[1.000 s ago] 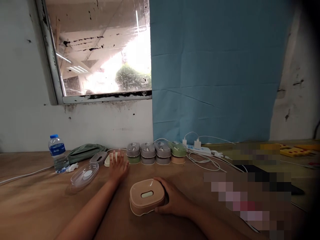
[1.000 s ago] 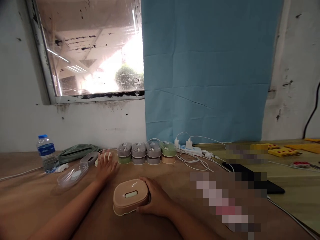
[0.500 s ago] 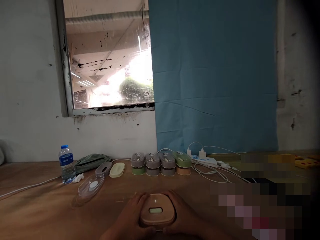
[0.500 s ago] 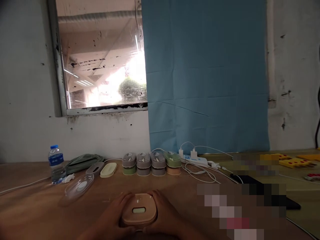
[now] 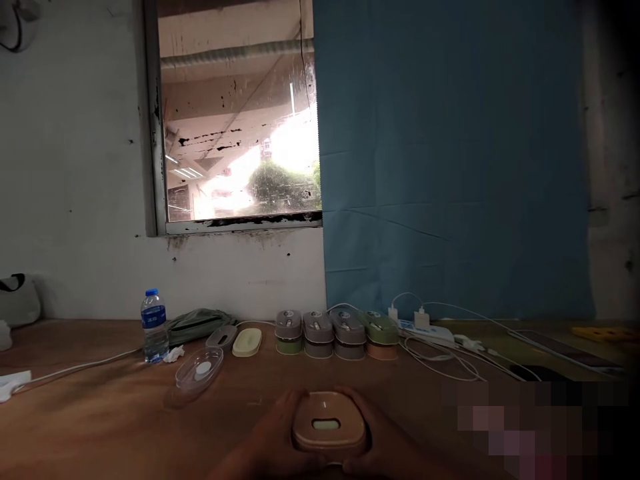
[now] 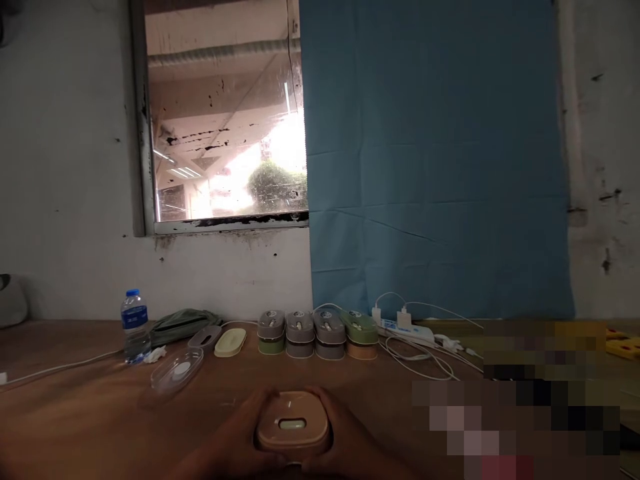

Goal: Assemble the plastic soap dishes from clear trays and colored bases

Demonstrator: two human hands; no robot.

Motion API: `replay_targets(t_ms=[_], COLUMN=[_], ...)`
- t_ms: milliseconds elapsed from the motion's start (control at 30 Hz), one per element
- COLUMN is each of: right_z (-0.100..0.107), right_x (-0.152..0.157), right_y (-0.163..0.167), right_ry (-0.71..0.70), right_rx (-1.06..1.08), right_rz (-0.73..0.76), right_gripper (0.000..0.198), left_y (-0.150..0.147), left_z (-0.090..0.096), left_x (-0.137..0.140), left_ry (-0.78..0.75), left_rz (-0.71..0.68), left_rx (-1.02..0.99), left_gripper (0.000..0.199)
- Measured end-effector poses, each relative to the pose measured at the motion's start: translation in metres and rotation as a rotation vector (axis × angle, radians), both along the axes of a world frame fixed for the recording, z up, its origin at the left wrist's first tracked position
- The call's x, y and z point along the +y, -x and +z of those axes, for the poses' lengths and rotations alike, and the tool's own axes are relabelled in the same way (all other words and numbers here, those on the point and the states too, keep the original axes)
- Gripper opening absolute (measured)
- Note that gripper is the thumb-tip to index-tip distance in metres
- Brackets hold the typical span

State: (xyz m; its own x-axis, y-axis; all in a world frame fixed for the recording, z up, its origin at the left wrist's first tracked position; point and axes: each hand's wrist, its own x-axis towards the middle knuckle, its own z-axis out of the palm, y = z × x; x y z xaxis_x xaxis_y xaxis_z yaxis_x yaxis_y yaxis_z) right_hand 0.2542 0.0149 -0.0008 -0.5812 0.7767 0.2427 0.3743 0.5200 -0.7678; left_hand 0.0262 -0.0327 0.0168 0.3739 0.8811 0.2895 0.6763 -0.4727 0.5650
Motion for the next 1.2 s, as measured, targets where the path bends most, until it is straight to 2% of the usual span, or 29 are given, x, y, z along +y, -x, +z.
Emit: replay_targets(t_ms=[233,433,667,867,1067,1200], right_z=[-0.001,0.002,0.002,0.007,0.006,-0.001], right_x=[0.002,0.001,0.003,-0.002,-0.001,0.002], right_y=[-0.001,-0.001,-0.001,0.001,0.001,0.001], right_ry=[-0.019,-0.041,-0.136,-0.259,-0.244,-0.170], right_rx=[0.002,-0.064,-0.099,-0.071,-0.051,-0.079], right_rz=[0.020,-0.006,0.003,0.018,0.025,-0.026], right_gripper=[0.101,0.103,0.101,0.093,0.101,0.100], left_y=[0.002,0.000,-0.001,0.004,0.015,0.041], left_z=[-0.008,-0.006,-0.006,-0.003,0.006,0.013], left_x=[0.003,0.004,0.004,0.007,0.010,0.027], left_ry=[0.012,-0.015,-0.058,-0.093,-0.288,-0.474], left_rz=[-0.028,-0.076,-0.066,0.026,0.054,0.269], left_rx=[0.040,0.045,0.038,-0.016,0.045,0.164], left_gripper=[0.073,0.063,0.059,0.048,0.051,0.050])
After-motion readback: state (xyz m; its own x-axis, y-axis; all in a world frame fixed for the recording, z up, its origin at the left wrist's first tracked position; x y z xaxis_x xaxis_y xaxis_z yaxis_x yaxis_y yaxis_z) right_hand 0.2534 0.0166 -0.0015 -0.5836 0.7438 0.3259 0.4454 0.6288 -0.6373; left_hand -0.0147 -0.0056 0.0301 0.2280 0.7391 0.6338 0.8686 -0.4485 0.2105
